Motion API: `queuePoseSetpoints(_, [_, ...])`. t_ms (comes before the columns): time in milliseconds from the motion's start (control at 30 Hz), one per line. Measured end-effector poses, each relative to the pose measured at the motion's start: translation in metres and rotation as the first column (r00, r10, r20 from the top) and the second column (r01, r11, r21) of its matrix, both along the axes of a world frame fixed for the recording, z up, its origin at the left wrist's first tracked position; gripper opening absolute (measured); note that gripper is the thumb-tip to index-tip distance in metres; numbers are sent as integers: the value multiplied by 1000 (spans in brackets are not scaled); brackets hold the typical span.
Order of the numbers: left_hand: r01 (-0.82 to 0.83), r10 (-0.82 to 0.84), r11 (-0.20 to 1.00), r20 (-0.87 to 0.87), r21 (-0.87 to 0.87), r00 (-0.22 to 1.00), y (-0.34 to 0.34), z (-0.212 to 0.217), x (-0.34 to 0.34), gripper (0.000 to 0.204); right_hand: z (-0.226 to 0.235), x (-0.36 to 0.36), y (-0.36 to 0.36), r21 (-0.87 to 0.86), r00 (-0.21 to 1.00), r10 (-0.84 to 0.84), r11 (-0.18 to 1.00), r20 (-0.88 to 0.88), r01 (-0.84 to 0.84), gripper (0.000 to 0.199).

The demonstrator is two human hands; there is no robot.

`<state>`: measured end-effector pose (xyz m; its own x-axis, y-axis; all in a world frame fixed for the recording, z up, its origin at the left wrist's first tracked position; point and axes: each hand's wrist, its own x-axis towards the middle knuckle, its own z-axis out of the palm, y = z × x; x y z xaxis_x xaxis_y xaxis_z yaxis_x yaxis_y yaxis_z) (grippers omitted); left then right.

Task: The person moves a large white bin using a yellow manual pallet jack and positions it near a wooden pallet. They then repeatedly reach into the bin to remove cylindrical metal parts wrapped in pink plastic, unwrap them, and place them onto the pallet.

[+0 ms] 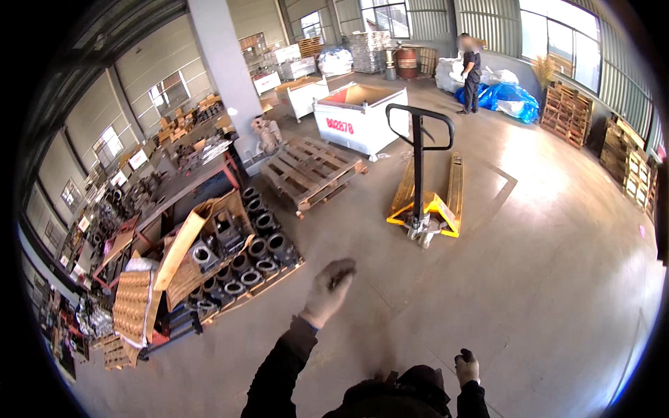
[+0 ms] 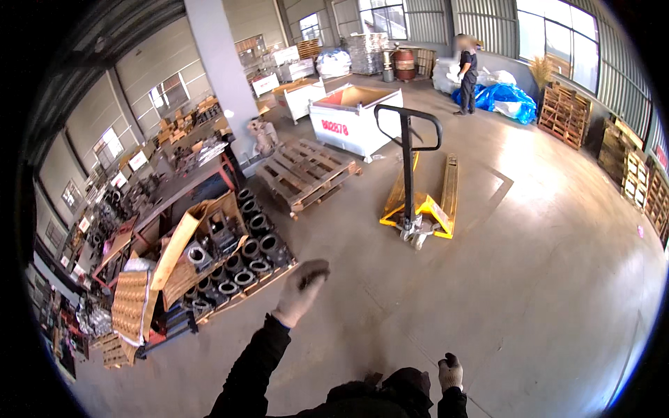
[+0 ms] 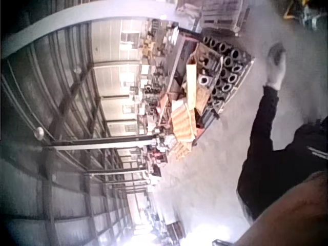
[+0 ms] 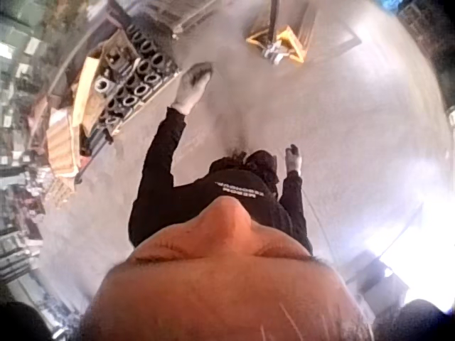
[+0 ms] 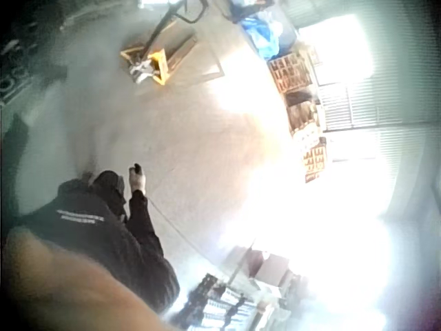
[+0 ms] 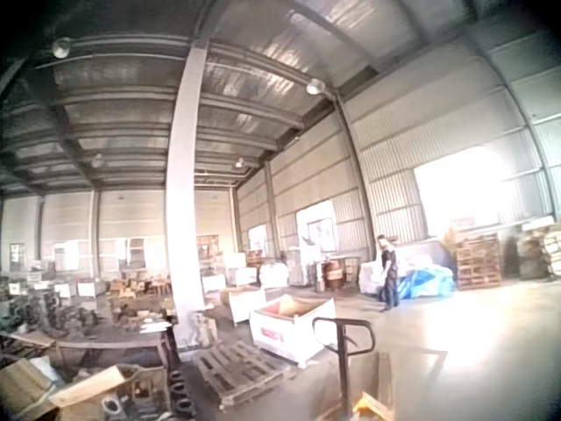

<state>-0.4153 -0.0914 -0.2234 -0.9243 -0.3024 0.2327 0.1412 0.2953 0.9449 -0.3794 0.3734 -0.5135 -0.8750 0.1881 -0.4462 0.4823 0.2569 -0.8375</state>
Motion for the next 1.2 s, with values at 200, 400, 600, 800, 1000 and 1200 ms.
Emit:
queuePoseSetpoints(200, [88, -89, 990, -3, -110, 996, -15, -53, -123, 20, 30, -151, -13, 46, 990, -2, 999, -142, 9, 44])
queuePoseSetpoints(400, [23, -19, 964, 17, -264, 1000, -34, -56, -235, 22, 106, -391, -76, 34, 841, -34, 997, -541, 62, 42])
queuePoseSetpoints(600, [-102, 104, 983, 6, -150, 995, -56, -44, -315, 23, 222, -621, -178, 197, 540, 157, 980, -827, 16, 44])
queuePoseSetpoints(800, [-22, 23, 999, 21, -39, 1000, -89, -53, -401, 27, 254, -741, -225, 68, 595, 22, 996, -803, 55, 46])
queuePoseSetpoints(1000, [-26, -2, 965, -107, -261, 994, -131, -37, -491, 39, 237, -717, -249, -254, 704, -93, 959, -704, -127, 51])
queuePoseSetpoints(1200, [-123, -76, 901, -432, -415, 899, -154, 1, -618, 49, 203, -656, -285, -151, 690, -50, 985, -722, -88, 53])
